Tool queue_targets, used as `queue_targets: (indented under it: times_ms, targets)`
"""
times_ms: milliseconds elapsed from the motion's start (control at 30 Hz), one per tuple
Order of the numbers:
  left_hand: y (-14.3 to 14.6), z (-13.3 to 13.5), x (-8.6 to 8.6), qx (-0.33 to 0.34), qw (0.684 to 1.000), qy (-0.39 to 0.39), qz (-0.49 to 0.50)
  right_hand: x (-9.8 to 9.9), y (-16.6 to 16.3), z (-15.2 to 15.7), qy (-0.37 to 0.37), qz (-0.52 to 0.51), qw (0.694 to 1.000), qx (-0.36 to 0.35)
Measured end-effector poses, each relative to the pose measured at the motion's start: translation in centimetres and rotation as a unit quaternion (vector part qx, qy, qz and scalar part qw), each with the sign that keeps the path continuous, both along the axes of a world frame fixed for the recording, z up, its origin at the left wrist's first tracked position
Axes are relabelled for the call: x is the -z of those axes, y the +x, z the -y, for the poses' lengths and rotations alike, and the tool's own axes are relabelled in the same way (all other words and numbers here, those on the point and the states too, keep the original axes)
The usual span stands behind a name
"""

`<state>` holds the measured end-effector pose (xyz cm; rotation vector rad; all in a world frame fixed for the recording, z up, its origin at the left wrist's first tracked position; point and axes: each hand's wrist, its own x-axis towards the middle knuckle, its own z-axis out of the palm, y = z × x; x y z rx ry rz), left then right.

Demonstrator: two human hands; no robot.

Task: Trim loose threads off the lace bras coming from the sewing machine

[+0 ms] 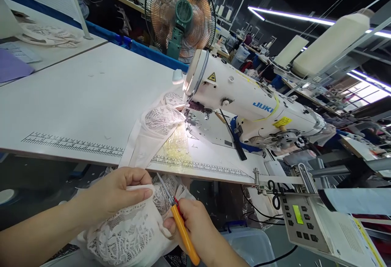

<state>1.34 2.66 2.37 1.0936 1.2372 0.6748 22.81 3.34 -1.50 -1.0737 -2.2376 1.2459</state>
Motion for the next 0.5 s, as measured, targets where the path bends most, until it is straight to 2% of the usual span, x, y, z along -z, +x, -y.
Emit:
queue_targets:
  times_ms: [133,267,400,500]
  targets:
    - [-0.1,0.1,-0.1,-0.019,0.998,0.031,0.057,-1.2,-0.3,0.0,0.032,-0.054,0.996,0.056]
    - [-0.4,0.5,0.2,-0.041,0.992,0.055,0.107,-2.1,-1.0,1.0,0.056,-0.034,0.998,0.026]
    - [-0.7,1.1,0.3,-0.044,0.987,0.013,0.155,-1.7,-2.1,2.1,0.106,0.003,0.994,0.023]
    - [-1.2,1.6,0.5,-0.053,0.988,0.019,0.147,-1.3,-2.6,2.6,0.157,0.021,0.987,0.019]
